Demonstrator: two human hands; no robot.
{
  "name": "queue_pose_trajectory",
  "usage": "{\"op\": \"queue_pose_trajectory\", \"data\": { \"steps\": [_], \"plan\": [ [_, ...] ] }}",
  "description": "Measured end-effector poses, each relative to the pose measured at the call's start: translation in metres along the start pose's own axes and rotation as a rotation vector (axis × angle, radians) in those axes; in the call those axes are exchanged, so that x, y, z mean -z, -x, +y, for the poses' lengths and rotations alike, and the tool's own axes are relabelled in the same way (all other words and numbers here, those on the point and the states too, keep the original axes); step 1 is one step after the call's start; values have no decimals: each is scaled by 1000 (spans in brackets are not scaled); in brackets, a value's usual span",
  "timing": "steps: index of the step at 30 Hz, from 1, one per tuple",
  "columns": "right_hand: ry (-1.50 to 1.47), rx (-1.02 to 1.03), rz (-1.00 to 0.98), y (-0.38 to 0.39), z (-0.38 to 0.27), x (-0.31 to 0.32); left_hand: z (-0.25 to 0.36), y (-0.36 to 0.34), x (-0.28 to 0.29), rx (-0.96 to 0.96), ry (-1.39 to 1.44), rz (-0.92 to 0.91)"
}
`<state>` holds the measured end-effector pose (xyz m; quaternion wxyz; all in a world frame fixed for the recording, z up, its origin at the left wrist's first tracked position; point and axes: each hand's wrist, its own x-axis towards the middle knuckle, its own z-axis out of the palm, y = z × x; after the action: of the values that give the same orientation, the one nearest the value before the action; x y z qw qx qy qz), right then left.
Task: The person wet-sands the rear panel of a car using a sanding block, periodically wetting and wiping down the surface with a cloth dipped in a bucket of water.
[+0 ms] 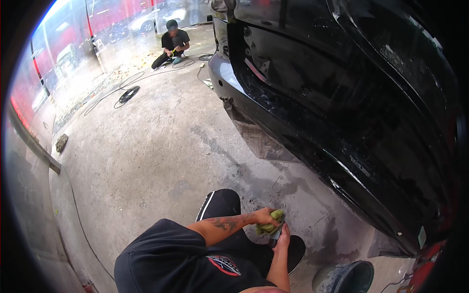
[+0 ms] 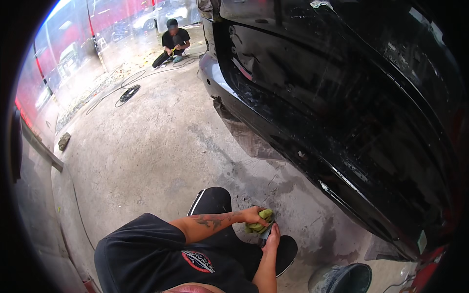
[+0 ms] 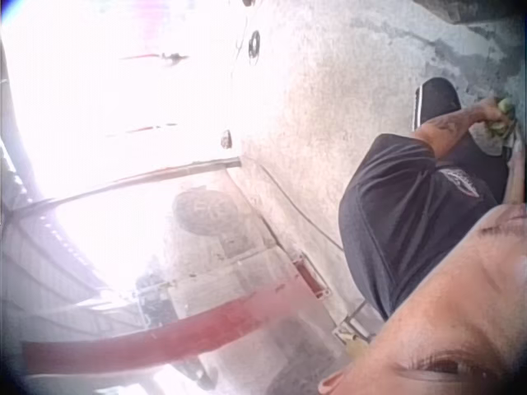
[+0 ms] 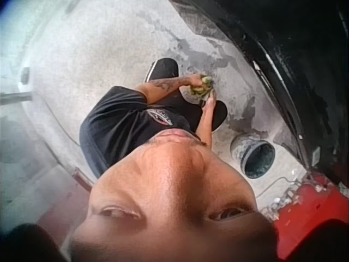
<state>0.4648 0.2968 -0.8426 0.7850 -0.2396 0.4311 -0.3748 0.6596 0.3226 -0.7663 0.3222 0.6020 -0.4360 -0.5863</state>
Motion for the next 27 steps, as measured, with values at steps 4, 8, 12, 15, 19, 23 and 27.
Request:
{"op": "queue_pose_trajectory", "data": {
  "steps": [4,8,12,15,19,23,27],
  "plan": [
    [19,37,13,-3,3,0,-5,-1,-1,-22,-43,-2],
    [21,50,-13,-4,2,3,-6,-4,-4,-32,-30,0],
    [40,12,-18,10,-5,-17,-12,-3,1,-16,-36,13],
    [-19,-28,-100,5,-8,-1,-2,-3,-1,-2,-36,-1],
    [41,1,-127,4,-8,-2,-2,-1,2,13,-69,28],
    [120,34,-85,5,-9,-7,-8,-3,3,-5,-87,72],
    [119,61,-101,10,-10,-15,-11,-3,3,-11,-39,161]
  ]
}}
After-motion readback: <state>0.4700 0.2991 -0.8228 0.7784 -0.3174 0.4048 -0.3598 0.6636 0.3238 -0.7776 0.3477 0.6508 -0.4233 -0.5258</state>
